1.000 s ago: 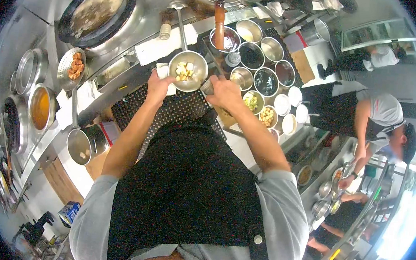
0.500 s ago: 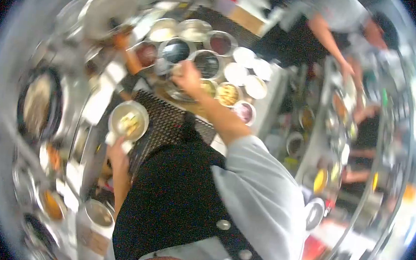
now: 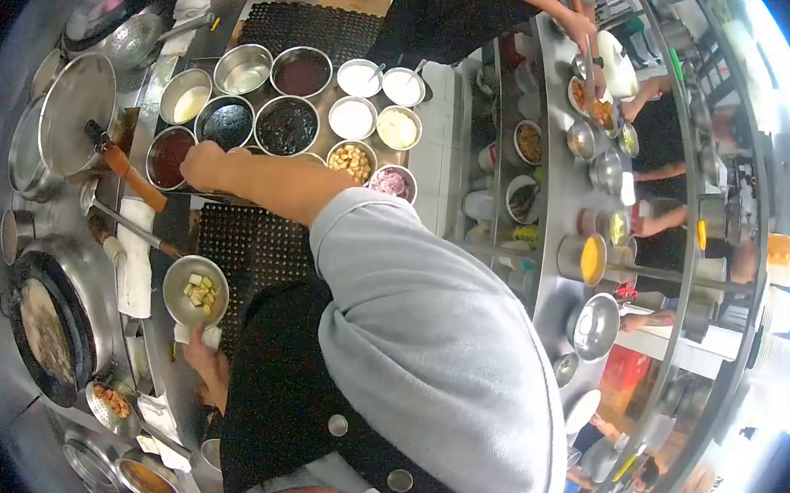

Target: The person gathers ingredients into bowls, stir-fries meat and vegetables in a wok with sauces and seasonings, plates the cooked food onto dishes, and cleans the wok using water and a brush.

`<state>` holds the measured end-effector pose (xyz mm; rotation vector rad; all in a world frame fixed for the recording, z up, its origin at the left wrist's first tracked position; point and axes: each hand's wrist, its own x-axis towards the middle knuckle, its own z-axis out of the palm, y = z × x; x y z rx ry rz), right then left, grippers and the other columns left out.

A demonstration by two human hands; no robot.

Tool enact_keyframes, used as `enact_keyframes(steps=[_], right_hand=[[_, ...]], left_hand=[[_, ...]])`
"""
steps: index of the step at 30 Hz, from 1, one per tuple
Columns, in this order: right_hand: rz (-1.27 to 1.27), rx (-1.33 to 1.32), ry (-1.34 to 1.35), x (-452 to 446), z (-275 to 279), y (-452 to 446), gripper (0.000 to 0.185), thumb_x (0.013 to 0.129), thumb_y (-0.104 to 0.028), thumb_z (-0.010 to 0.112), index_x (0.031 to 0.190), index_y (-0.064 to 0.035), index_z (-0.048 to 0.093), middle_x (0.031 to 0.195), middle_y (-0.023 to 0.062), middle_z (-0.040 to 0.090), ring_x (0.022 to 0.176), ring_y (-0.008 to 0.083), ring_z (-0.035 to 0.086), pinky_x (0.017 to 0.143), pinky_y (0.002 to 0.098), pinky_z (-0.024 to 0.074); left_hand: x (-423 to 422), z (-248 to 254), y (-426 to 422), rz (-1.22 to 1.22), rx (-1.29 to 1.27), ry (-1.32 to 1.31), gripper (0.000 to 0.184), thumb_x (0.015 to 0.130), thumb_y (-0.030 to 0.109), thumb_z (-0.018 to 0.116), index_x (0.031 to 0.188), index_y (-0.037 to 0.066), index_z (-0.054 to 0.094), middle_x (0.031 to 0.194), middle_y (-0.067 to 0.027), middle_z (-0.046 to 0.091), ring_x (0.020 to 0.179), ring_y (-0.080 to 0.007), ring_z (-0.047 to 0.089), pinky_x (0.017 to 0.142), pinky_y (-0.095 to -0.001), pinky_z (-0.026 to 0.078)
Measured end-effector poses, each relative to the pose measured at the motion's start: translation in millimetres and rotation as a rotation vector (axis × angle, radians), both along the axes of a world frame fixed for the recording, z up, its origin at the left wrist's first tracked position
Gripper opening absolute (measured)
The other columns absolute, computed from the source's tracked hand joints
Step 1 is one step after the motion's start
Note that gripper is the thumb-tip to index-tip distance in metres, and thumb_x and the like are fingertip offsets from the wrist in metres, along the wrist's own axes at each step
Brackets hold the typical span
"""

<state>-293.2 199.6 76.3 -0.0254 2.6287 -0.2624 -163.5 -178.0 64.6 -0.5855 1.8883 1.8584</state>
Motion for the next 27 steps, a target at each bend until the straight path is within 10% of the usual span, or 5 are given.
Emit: enact_keyframes(steps=[17, 27], right_hand=[[-0.157, -0.027, 0.281, 22, 10, -28, 0.029, 0.081, -0.019, 0.074, 0.107, -0.006, 0.074, 0.108, 0.0163, 0.074, 0.1, 0.0312, 0.073, 0.081, 0.0428, 0.0596], [-0.048, -0.295, 0.494, 155, 172, -68, 0.039, 0.065, -0.026, 0.08, 0.098, -0.0079, 0.071, 0.079, 0.0177, 0.07, 0.079, 0.0387, 0.071, 0.069, 0.0493, 0.057]], left_hand=[[-1, -38, 15, -0.06, 0.094, 0.013, 0.044, 0.088, -0.002, 0.064, 0.132, -0.004, 0.059, 0.124, -0.0142, 0.067, 0.103, -0.0236, 0.068, 0.085, -0.0372, 0.056], [-28, -67, 25, 0.057, 0.386, -0.134, 0.033, 0.088, 0.0, 0.066, 0.12, -0.006, 0.063, 0.113, -0.0141, 0.069, 0.094, -0.026, 0.071, 0.076, -0.0374, 0.06]])
